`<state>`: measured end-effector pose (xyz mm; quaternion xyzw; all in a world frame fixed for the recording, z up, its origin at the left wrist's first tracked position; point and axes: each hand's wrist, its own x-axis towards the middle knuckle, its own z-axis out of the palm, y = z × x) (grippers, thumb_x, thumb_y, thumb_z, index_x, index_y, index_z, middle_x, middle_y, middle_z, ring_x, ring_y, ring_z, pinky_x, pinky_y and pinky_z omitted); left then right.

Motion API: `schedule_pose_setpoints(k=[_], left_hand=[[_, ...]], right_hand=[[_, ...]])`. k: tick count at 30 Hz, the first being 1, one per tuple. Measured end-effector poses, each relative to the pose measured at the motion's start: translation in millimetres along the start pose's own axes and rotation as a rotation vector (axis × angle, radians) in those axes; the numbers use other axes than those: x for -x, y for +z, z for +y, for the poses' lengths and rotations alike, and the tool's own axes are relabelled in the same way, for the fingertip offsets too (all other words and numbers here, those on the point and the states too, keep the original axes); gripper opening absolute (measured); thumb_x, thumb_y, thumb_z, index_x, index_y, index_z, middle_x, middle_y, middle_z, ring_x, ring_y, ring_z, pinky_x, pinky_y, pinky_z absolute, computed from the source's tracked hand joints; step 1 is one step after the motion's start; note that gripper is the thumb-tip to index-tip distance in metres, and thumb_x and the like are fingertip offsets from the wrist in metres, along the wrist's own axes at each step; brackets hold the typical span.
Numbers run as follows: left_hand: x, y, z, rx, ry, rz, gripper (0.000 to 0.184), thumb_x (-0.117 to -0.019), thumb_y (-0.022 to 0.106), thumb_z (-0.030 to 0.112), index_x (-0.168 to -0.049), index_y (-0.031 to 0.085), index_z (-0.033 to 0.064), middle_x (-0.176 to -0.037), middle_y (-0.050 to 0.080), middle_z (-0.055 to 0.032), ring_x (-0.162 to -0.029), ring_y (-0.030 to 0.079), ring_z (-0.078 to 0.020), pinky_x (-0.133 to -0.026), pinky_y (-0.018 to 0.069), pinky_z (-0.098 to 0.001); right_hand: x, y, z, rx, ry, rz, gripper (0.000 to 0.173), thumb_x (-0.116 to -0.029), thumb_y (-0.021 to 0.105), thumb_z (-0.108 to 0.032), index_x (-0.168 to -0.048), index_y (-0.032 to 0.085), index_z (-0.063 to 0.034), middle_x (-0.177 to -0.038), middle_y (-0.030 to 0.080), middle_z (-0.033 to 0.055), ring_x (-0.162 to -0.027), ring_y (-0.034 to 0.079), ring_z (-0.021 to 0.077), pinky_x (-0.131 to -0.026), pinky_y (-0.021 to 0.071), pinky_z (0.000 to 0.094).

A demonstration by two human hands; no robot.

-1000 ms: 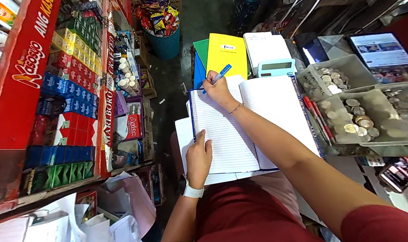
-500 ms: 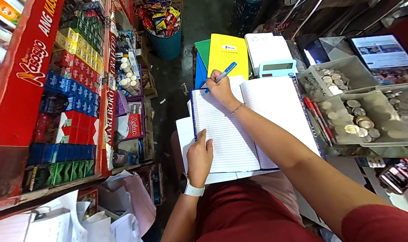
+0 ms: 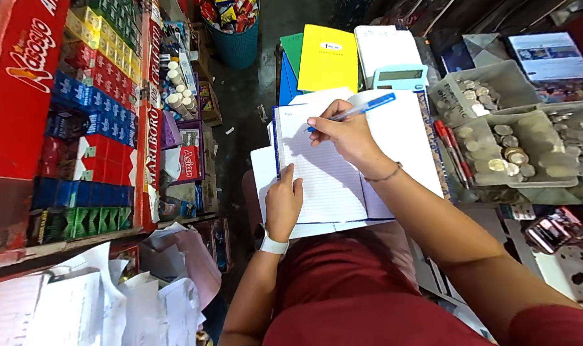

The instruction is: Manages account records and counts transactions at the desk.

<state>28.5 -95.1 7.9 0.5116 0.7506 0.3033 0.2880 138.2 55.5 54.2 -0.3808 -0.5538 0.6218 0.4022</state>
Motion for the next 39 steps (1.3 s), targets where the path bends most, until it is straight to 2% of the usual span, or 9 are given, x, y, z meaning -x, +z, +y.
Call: schedule_pose_setpoints(k=[3, 8, 18, 25, 30, 32, 34, 35, 39], left_hand=[[2.0, -13.7, -7.0, 0.136, 0.008, -0.103, 0.047, -0.099, 0.065, 0.014, -0.143, 0.057, -0.0012, -0.065, 0.054, -0.0063, -0.056, 0.047, -0.0151, -0.058, 0.0454, -0.0321], [11.9, -28.4, -25.3, 0.263, -0.011, -0.212, 0.048, -0.0975, 0.068, 0.012, -0.144, 0.057, 0.0039, -0.072, 0.064, -0.0071, -0.057, 0.055, -0.0091, -0.058, 0.0498, -0.0257], [28.1, -28.1, -44.1, 0.324, 0.017, -0.218, 0.057, -0.0933, 0.073, 0.01, -0.147, 0.054, 0.0058, -0.068, 0.063, -0.0017, -0.054, 0.051, -0.0024, -0.055, 0.0467, -0.0192], [26.6, -26.3, -47.9, 0.306, 0.024, -0.222, 0.057, -0.0943, 0.071, 0.01, -0.148, 0.053, 0.0072, -0.066, 0.062, -0.0028, -0.053, 0.05, -0.0042, -0.054, 0.0459, -0.0215], [29.2, -25.6, -45.8, 0.25, 0.045, -0.17, 0.056, -0.0927, 0.073, 0.012, -0.146, 0.056, 0.0082, -0.065, 0.058, -0.0009, -0.053, 0.048, -0.0043, -0.054, 0.0433, -0.021], [34.6, -24.1, -42.2, 0.142, 0.035, -0.064, 0.057, -0.0893, 0.078, 0.018, -0.143, 0.06, 0.0083, -0.082, 0.059, -0.0091, -0.062, 0.051, -0.0116, -0.058, 0.0458, -0.0263], [39.2, -24.7, -37.8, 0.075, -0.022, -0.025, 0.064, -0.089, 0.079, 0.024, -0.145, 0.055, 0.0042, -0.107, 0.061, -0.0193, -0.068, 0.059, -0.0163, -0.062, 0.0527, -0.0305], [40.8, -25.3, -35.5, 0.078, -0.052, -0.038, 0.066, -0.0904, 0.078, 0.025, -0.147, 0.051, 0.0019, -0.11, 0.062, -0.0205, -0.068, 0.061, -0.0168, -0.062, 0.0549, -0.0312], [42.3, -26.7, -29.0, 0.213, -0.101, -0.114, 0.063, -0.0943, 0.074, 0.017, -0.149, 0.046, 0.0007, -0.098, 0.063, -0.0163, -0.061, 0.062, -0.0145, -0.058, 0.0568, -0.0287]], right_hand=[[50.9, -9.7, 1.8, 0.026, 0.027, -0.031, 0.021, -0.0963, 0.065, -0.002, -0.087, 0.051, -0.0141, -0.081, 0.066, -0.0019, -0.06, 0.067, 0.0102, -0.059, 0.0629, 0.0286], [105.6, -1.7, 25.9, 0.074, 0.092, -0.009, 0.023, -0.0912, 0.068, 0.002, -0.083, 0.051, -0.01, -0.06, 0.061, -0.0014, -0.046, 0.061, 0.0086, -0.045, 0.0558, 0.0241], [116.4, 18.0, 56.9, 0.31, -0.118, -0.154, 0.027, -0.0908, 0.065, -0.004, -0.071, 0.048, -0.0112, -0.058, 0.046, -0.0052, -0.049, 0.044, 0.0006, -0.047, 0.0367, 0.015], [116.4, 9.6, 64.9, 0.103, -0.089, -0.204, 0.019, -0.0894, 0.072, -0.003, -0.082, 0.055, -0.0078, -0.075, 0.062, -0.0001, -0.054, 0.062, 0.0065, -0.051, 0.058, 0.0216], [117.5, 12.7, 60.5, 0.192, -0.04, -0.14, 0.023, -0.0942, 0.063, -0.003, -0.077, 0.05, -0.0112, -0.056, 0.053, -0.0058, -0.044, 0.052, 0.0006, -0.043, 0.0461, 0.0152], [117.2, 11.6, 61.7, 0.184, -0.056, -0.141, 0.023, -0.094, 0.062, -0.003, -0.076, 0.05, -0.0114, -0.055, 0.052, -0.0062, -0.044, 0.051, 0.0002, -0.044, 0.0461, 0.0151], [117.6, 11.1, 60.6, 0.161, -0.052, -0.142, 0.023, -0.0937, 0.062, -0.002, -0.076, 0.05, -0.012, -0.055, 0.052, -0.0065, -0.044, 0.051, 0.0001, -0.043, 0.0462, 0.0152], [117.8, 11.2, 58.7, 0.152, -0.044, -0.142, 0.023, -0.0936, 0.062, -0.002, -0.076, 0.05, -0.0121, -0.055, 0.052, -0.0065, -0.044, 0.052, 0.0002, -0.043, 0.046, 0.015], [116.8, 9.3, 48.2, 0.132, 0.01, -0.152, 0.023, -0.0942, 0.06, -0.003, -0.076, 0.051, -0.0124, -0.055, 0.054, -0.0053, -0.043, 0.052, 0.0014, -0.042, 0.0462, 0.0156]])
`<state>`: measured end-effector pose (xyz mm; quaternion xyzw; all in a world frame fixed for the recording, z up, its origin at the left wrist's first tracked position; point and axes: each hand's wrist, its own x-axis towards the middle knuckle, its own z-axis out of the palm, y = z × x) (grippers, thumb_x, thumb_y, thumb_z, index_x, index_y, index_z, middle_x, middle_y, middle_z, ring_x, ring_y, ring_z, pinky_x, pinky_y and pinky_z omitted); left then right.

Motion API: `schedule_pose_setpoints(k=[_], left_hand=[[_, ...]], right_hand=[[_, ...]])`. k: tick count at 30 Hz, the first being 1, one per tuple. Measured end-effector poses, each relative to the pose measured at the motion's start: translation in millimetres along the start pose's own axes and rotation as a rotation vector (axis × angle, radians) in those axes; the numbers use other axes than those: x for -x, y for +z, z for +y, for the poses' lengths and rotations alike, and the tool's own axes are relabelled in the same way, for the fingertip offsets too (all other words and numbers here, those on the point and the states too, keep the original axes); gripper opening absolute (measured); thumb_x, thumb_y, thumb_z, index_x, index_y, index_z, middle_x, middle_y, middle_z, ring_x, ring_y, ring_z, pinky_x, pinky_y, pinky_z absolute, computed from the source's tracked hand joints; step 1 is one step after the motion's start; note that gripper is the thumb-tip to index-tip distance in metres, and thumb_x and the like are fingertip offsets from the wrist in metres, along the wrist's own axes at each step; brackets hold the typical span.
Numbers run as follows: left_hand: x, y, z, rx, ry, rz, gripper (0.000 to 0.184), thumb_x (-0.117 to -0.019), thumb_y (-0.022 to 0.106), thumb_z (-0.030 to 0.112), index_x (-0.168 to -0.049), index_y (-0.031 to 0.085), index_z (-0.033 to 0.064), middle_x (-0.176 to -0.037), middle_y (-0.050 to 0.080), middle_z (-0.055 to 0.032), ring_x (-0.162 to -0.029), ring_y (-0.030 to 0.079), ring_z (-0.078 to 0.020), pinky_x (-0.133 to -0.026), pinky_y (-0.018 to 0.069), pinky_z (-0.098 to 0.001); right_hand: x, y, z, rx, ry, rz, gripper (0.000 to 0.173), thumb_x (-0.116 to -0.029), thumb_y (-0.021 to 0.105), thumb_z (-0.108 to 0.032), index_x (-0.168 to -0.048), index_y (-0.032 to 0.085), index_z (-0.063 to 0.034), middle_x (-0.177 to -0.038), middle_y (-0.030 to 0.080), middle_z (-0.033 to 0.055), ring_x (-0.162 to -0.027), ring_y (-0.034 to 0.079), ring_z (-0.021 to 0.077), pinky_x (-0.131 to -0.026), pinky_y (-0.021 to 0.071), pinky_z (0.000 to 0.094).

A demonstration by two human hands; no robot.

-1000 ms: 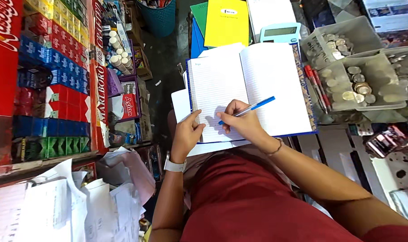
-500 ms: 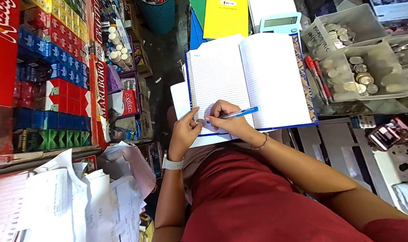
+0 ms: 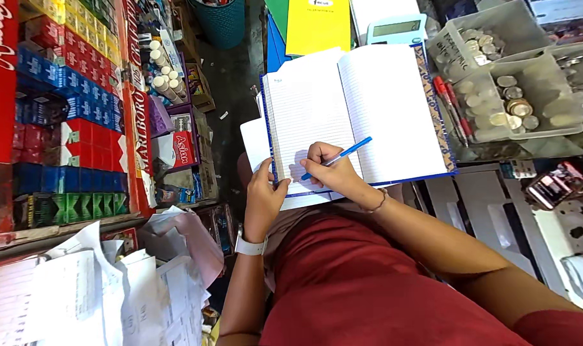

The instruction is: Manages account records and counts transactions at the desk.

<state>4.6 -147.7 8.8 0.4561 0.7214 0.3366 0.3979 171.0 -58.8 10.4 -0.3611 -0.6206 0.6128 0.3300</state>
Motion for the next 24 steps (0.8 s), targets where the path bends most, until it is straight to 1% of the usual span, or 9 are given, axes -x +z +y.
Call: schedule_pose_setpoints(k=[3, 5, 6, 8, 11, 14, 18, 22, 24], left_hand=[[0.0, 6.5, 1.2, 0.077, 0.055, 0.017, 0.065, -0.0936, 0.074, 0.014, -0.152, 0.045, 0.0071, -0.094, 0.063, -0.0136, -0.059, 0.06, -0.0129, -0.055, 0.0554, -0.0269], [-0.1, 12.0, 3.4, 0.071, 0.068, 0.016, 0.057, -0.0955, 0.071, 0.013, -0.149, 0.051, 0.01, -0.101, 0.062, -0.0155, -0.062, 0.06, -0.0134, -0.057, 0.0545, -0.0268], [-0.8, 13.9, 3.2, 0.061, 0.07, 0.01, 0.05, -0.0967, 0.07, 0.013, -0.145, 0.057, 0.0109, -0.105, 0.061, -0.0161, -0.064, 0.059, -0.0131, -0.058, 0.0542, -0.0262], [-2.3, 15.4, 2.3, 0.043, 0.08, 0.006, 0.039, -0.098, 0.068, 0.013, -0.136, 0.066, 0.0112, -0.103, 0.058, -0.0144, -0.065, 0.057, -0.0107, -0.058, 0.0523, -0.023], [-3.1, 15.2, 0.0, 0.037, 0.102, 0.004, 0.036, -0.0973, 0.068, 0.014, -0.133, 0.068, 0.0106, -0.1, 0.057, -0.0128, -0.063, 0.055, -0.0082, -0.057, 0.0502, -0.0204], [-3.9, 13.0, -2.2, 0.018, 0.13, -0.019, 0.042, -0.0934, 0.072, 0.014, -0.135, 0.067, 0.0097, -0.102, 0.058, -0.0132, -0.065, 0.055, -0.0081, -0.058, 0.0498, -0.0208], [-3.6, 12.7, -2.9, 0.008, 0.141, -0.022, 0.047, -0.0899, 0.073, 0.012, -0.136, 0.066, 0.0093, -0.101, 0.055, -0.0115, -0.063, 0.052, -0.0064, -0.056, 0.0466, -0.0188], [-3.7, 12.0, -1.5, 0.004, 0.133, -0.025, 0.047, -0.0905, 0.073, 0.012, -0.136, 0.066, 0.0093, -0.102, 0.055, -0.0117, -0.063, 0.052, -0.0062, -0.057, 0.0467, -0.0182], [-3.7, 12.2, -1.8, 0.009, 0.133, -0.026, 0.047, -0.0905, 0.073, 0.012, -0.137, 0.066, 0.0096, -0.102, 0.055, -0.0114, -0.064, 0.052, -0.0064, -0.057, 0.0467, -0.0183]], right_hand=[[-1.3, -5.5, -2.7, -0.038, 0.005, -0.022, 0.022, -0.0994, 0.058, -0.009, -0.078, 0.053, -0.012, -0.059, 0.058, -0.0044, -0.045, 0.056, 0.0028, -0.044, 0.0502, 0.017], [-2.4, -9.4, 0.4, -0.081, -0.034, -0.028, 0.02, -0.1012, 0.061, -0.013, -0.082, 0.057, -0.0109, -0.065, 0.062, -0.0036, -0.05, 0.061, 0.0047, -0.049, 0.0555, 0.0191], [-2.6, -10.8, 2.1, -0.102, -0.052, -0.027, 0.017, -0.0993, 0.064, -0.011, -0.084, 0.058, -0.0102, -0.067, 0.063, -0.0025, -0.052, 0.063, 0.0065, -0.051, 0.0577, 0.0211], [-1.2, -10.5, 1.9, -0.106, -0.044, -0.003, 0.018, -0.0928, 0.071, -0.004, -0.084, 0.056, -0.0105, -0.066, 0.065, -0.0018, -0.052, 0.064, 0.0081, -0.051, 0.0592, 0.0233], [2.8, -6.1, 6.1, 0.054, -0.058, 0.037, 0.025, -0.0902, 0.069, -0.002, -0.077, 0.051, -0.0109, -0.058, 0.057, -0.0048, -0.045, 0.055, 0.0018, -0.044, 0.049, 0.0166], [2.9, -5.1, 20.0, 0.19, -0.207, 0.034, 0.025, -0.0889, 0.064, -0.003, -0.071, 0.048, -0.0096, -0.061, 0.05, -0.0034, -0.049, 0.048, 0.0011, -0.046, 0.0421, 0.0154], [3.1, -3.3, 25.0, 0.243, -0.285, 0.03, 0.027, -0.0878, 0.064, -0.003, -0.068, 0.047, -0.0087, -0.065, 0.05, -0.0013, -0.052, 0.047, 0.0016, -0.048, 0.0406, 0.015], [3.4, -3.9, 24.2, 0.227, -0.263, 0.034, 0.027, -0.0886, 0.064, -0.003, -0.068, 0.047, -0.0089, -0.065, 0.051, -0.0015, -0.052, 0.049, 0.001, -0.047, 0.0431, 0.0144], [3.7, -3.5, 25.1, 0.23, -0.275, 0.033, 0.027, -0.0887, 0.063, -0.003, -0.068, 0.046, -0.0086, -0.066, 0.05, -0.0011, -0.053, 0.048, 0.0014, -0.049, 0.0416, 0.0147]])
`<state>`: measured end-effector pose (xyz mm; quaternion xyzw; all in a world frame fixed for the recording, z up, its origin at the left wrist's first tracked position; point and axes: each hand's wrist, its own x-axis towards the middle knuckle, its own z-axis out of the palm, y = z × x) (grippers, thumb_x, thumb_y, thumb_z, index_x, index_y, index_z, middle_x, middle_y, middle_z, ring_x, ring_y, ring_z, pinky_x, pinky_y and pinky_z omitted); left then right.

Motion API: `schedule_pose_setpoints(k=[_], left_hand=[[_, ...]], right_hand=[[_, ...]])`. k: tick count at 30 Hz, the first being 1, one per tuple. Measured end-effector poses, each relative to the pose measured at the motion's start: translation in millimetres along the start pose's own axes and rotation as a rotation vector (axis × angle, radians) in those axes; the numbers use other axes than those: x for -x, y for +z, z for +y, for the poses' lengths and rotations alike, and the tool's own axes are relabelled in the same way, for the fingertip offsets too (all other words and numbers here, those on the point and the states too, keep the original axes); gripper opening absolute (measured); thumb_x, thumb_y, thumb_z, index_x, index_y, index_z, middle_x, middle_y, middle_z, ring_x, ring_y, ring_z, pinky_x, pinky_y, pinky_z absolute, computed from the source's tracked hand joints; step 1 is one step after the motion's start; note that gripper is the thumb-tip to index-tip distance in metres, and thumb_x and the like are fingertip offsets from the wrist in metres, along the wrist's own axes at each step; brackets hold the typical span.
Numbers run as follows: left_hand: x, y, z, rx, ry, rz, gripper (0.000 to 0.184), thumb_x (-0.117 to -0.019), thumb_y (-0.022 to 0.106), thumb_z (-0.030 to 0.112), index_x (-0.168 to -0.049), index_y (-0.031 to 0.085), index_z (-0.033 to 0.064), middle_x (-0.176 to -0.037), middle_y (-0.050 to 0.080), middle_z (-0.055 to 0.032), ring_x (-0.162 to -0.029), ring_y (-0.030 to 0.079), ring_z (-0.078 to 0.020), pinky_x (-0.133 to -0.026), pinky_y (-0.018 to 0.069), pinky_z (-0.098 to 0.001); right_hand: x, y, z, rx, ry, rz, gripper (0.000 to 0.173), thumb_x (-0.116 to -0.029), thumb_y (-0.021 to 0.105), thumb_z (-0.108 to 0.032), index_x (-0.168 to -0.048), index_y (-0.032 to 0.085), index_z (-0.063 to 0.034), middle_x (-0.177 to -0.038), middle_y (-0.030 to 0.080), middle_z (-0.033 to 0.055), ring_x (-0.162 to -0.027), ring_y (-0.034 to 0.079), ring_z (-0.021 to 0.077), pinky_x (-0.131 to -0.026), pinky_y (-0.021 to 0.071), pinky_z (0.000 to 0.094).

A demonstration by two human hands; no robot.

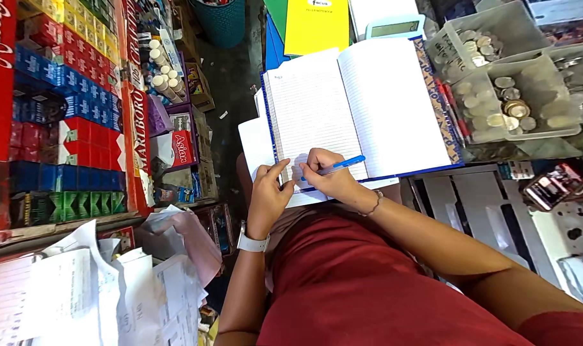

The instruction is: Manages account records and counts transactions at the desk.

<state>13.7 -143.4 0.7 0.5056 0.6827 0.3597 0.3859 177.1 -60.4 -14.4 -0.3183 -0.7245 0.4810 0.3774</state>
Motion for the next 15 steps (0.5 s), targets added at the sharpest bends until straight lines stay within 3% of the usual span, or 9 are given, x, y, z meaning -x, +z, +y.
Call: schedule_pose_setpoints(k=[5, 9, 15], left_hand=[[-0.4, -0.6, -0.4, -0.003, -0.004, -0.005, 0.047, -0.0904, 0.073, 0.012, -0.137, 0.065, 0.0103, -0.102, 0.055, -0.0117, -0.065, 0.053, -0.0069, -0.058, 0.0479, -0.0189], [-0.7, 0.4, -1.9, 0.008, 0.001, 0.006, 0.047, -0.0898, 0.074, 0.011, -0.136, 0.066, 0.0099, -0.102, 0.055, -0.0116, -0.065, 0.054, -0.0068, -0.057, 0.0477, -0.0183], [-0.4, 0.3, -2.3, -0.001, 0.007, 0.005, 0.046, -0.0902, 0.074, 0.012, -0.136, 0.066, 0.0104, -0.101, 0.055, -0.011, -0.064, 0.052, -0.0056, -0.056, 0.0464, -0.0174]], right_hand=[[0.7, 0.9, -0.1, -0.01, 0.02, 0.007, 0.026, -0.0888, 0.063, -0.003, -0.069, 0.047, -0.009, -0.064, 0.05, -0.0018, -0.051, 0.049, 0.0013, -0.048, 0.0436, 0.0151], [0.2, 1.1, 0.5, 0.037, -0.029, 0.018, 0.027, -0.0869, 0.061, -0.002, -0.067, 0.046, -0.009, -0.065, 0.048, -0.0021, -0.054, 0.044, 0.0001, -0.049, 0.0365, 0.0131], [0.5, 1.7, 1.2, 0.045, -0.065, 0.018, 0.027, -0.0864, 0.06, -0.001, -0.066, 0.045, -0.0088, -0.065, 0.046, -0.0022, -0.055, 0.042, -0.0004, -0.05, 0.0338, 0.0123]])
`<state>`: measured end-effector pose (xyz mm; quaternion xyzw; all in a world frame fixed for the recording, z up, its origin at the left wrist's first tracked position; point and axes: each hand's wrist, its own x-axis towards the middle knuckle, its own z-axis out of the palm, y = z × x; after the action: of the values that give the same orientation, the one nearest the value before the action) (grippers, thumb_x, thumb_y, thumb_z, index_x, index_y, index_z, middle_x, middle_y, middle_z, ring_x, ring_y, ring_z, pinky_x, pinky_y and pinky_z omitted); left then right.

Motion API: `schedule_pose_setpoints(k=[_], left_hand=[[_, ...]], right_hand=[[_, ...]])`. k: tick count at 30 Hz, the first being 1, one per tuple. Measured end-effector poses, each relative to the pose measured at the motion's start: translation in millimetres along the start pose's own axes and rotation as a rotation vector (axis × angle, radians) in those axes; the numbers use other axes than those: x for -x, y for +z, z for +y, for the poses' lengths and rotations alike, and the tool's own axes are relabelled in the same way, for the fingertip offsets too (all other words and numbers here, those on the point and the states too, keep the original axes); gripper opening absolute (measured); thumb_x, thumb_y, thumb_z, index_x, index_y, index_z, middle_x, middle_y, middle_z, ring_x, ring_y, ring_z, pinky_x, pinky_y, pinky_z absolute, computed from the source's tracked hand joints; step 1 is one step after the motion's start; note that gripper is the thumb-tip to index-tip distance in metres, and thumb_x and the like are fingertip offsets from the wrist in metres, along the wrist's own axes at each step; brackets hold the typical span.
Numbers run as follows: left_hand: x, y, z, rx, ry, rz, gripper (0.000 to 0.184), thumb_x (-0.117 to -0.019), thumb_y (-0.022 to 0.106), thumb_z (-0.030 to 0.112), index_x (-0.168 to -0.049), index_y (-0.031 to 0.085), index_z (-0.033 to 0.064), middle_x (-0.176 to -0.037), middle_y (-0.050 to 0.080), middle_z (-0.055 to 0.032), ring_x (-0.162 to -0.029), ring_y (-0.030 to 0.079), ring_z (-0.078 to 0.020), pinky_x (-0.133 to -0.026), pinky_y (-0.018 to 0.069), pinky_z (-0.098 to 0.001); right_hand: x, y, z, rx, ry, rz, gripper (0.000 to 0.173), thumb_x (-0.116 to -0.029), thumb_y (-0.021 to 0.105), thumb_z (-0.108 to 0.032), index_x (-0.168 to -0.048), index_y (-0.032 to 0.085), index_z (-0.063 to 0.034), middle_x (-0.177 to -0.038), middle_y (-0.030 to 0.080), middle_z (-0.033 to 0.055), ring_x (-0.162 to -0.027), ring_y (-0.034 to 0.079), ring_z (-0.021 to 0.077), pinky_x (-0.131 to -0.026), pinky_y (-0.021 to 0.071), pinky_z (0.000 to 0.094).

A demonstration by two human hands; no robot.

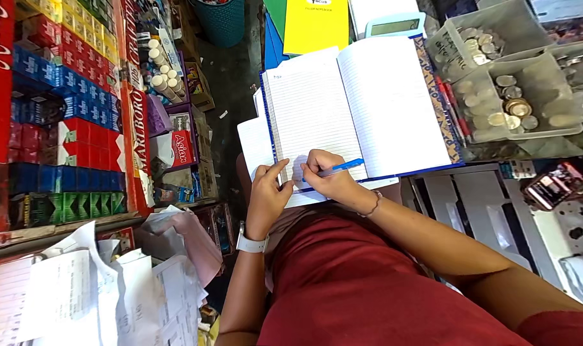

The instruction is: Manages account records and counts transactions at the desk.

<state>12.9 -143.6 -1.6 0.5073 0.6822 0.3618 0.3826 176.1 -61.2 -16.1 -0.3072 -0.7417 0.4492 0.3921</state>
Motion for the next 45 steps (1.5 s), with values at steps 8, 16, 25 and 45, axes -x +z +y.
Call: schedule_pose_setpoints(k=[8, 16, 25, 45], left_hand=[[0.5, -1.0, 1.7, -0.005, -0.006, -0.006, 0.046, -0.091, 0.073, 0.012, -0.136, 0.066, 0.0097, -0.104, 0.056, -0.0127, -0.066, 0.056, -0.0072, -0.058, 0.0491, -0.0188], [0.9, -0.8, 0.4, -0.001, 0.012, 0.002, 0.046, -0.0905, 0.073, 0.011, -0.136, 0.066, 0.0086, -0.101, 0.056, -0.0118, -0.065, 0.054, -0.0054, -0.058, 0.0478, -0.0168], [0.9, -0.8, 0.2, -0.004, 0.015, 0.003, 0.046, -0.0904, 0.074, 0.011, -0.136, 0.066, 0.0091, -0.102, 0.056, -0.0119, -0.065, 0.055, -0.0053, -0.058, 0.0486, -0.0169], [0.9, -2.1, 0.4, -0.025, 0.019, -0.009, 0.047, -0.0909, 0.073, 0.011, -0.137, 0.065, 0.0093, -0.104, 0.057, -0.0132, -0.065, 0.055, -0.0062, -0.058, 0.0491, -0.0182]], right_hand=[[1.4, -1.0, -0.3, 0.01, 0.002, 0.031, 0.027, -0.0871, 0.058, -0.001, -0.066, 0.044, -0.009, -0.066, 0.046, -0.002, -0.057, 0.042, -0.0002, -0.051, 0.0349, 0.0125], [1.4, -0.7, -1.1, 0.033, -0.014, 0.014, 0.027, -0.0864, 0.058, -0.001, -0.065, 0.044, -0.0082, -0.065, 0.045, -0.0017, -0.057, 0.041, -0.0007, -0.052, 0.0329, 0.0119], [1.3, 0.3, -1.8, 0.019, -0.01, 0.013, 0.027, -0.0862, 0.057, 0.0, -0.064, 0.043, -0.0084, -0.065, 0.045, -0.0016, -0.057, 0.041, -0.0005, -0.051, 0.0323, 0.0121], [6.1, -10.0, 0.5, 0.058, 0.006, 0.022, 0.027, -0.0873, 0.058, -0.002, -0.065, 0.044, -0.0077, -0.066, 0.046, -0.0009, -0.057, 0.042, 0.0003, -0.051, 0.0342, 0.0129]])
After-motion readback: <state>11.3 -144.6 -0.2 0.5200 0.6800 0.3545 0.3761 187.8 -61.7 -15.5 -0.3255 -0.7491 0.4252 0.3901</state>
